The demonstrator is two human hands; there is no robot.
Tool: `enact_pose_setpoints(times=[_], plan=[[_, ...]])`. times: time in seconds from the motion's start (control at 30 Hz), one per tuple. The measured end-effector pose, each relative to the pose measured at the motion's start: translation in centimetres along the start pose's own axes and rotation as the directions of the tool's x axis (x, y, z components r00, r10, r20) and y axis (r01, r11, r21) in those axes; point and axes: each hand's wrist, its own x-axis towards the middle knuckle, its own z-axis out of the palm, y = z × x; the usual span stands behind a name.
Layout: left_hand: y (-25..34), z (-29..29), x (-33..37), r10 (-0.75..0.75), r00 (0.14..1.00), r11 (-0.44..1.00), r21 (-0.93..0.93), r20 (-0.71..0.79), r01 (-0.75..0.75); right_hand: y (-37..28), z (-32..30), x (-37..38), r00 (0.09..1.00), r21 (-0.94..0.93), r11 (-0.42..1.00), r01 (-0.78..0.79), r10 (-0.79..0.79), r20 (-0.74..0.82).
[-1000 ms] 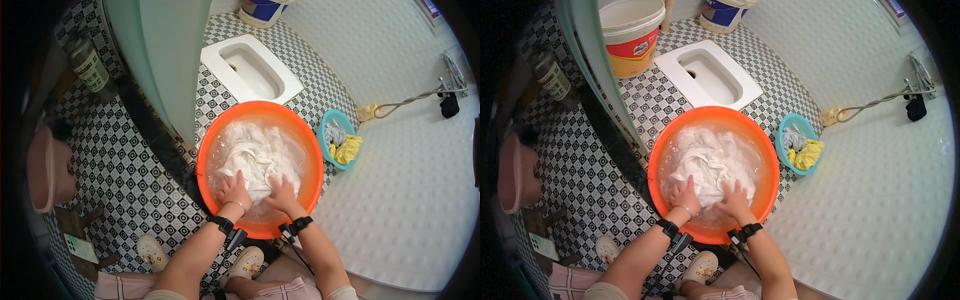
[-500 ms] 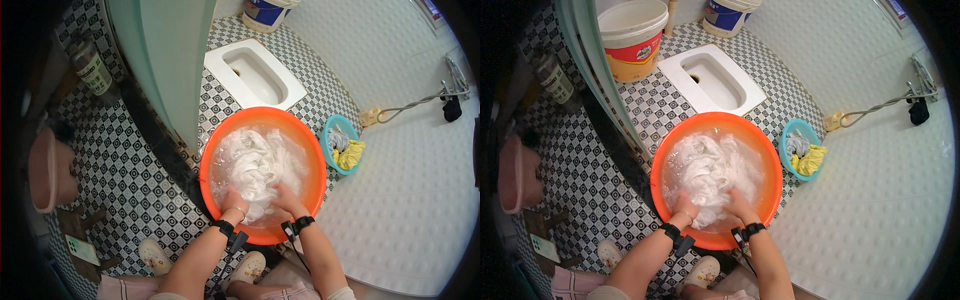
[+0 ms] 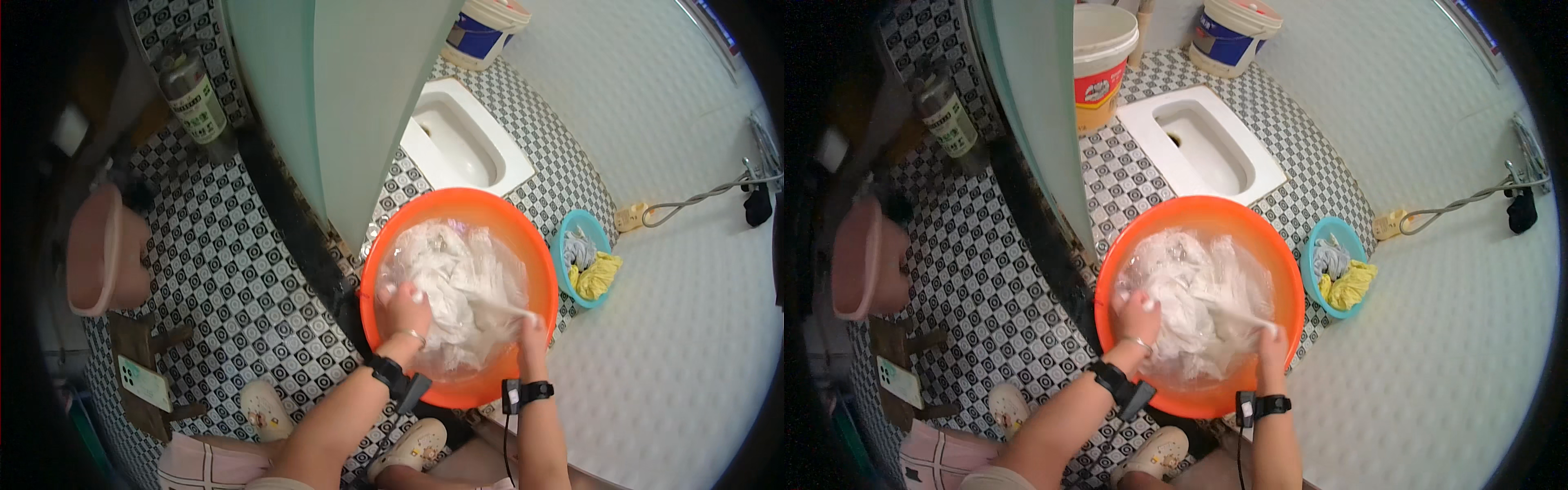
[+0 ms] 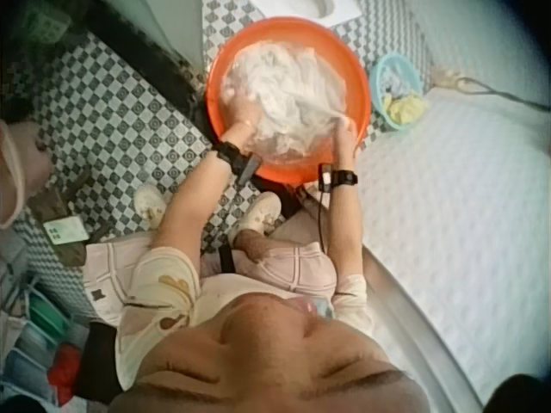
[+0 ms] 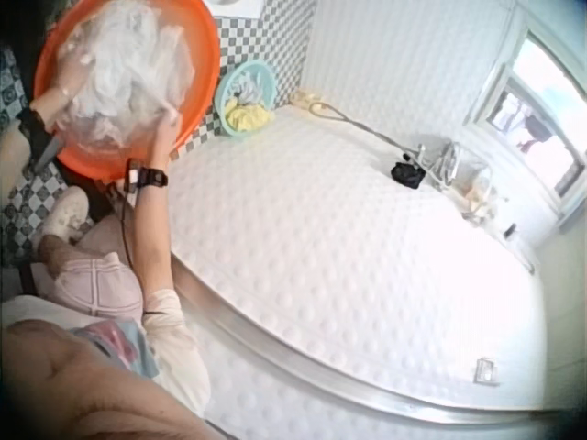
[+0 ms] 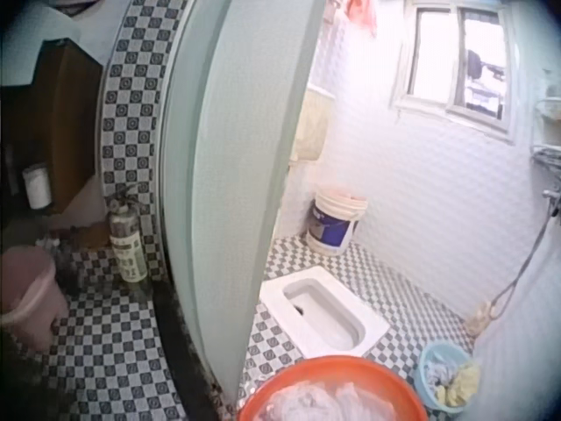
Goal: The person washes clothes in a basin by hand, then puts an item into a small container and picks up another item from a different basin.
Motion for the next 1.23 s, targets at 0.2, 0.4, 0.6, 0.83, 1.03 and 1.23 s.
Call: enact_pose_setpoints(times=[0.2,0.4,0.6,0.83,1.03,1.23], plan=[[1.2,-2.8,1.0,0.048,0.996,0.977,-0.206,-0.071,-0.062,-3.0,-2.8,1.2,0.915,0.273,0.913,0.303,-0.199,-0.350],[0.6,-1.1,-1.4,-0.045,0.996,0.976,0.215,0.083,0.026,-4.7,2.5,-1.2,0.923,-0.083,0.919,0.385,-0.384,0.029],[-1.7,0.8,-2.1,-0.300,0.744,0.925,0.372,0.597,0.075,-2.3,7.5,-3.7,0.818,-0.699,0.509,0.502,-0.018,0.574],[-2.5,1.4,-1.4,-0.380,0.633,0.898,0.433,0.674,0.078,0.5,10.7,-3.9,0.713,-0.781,0.312,0.541,0.321,0.623],[-3.1,2.6,-2.8,-0.201,0.825,0.964,0.255,0.528,0.072,6.5,11.5,0.9,0.671,-0.816,0.243,0.525,0.472,0.572],[-3.6,2.3,-4.2,-0.283,0.902,0.958,0.045,0.325,0.284,1.9,9.1,5.5,0.627,-0.436,0.896,0.082,0.294,0.722]])
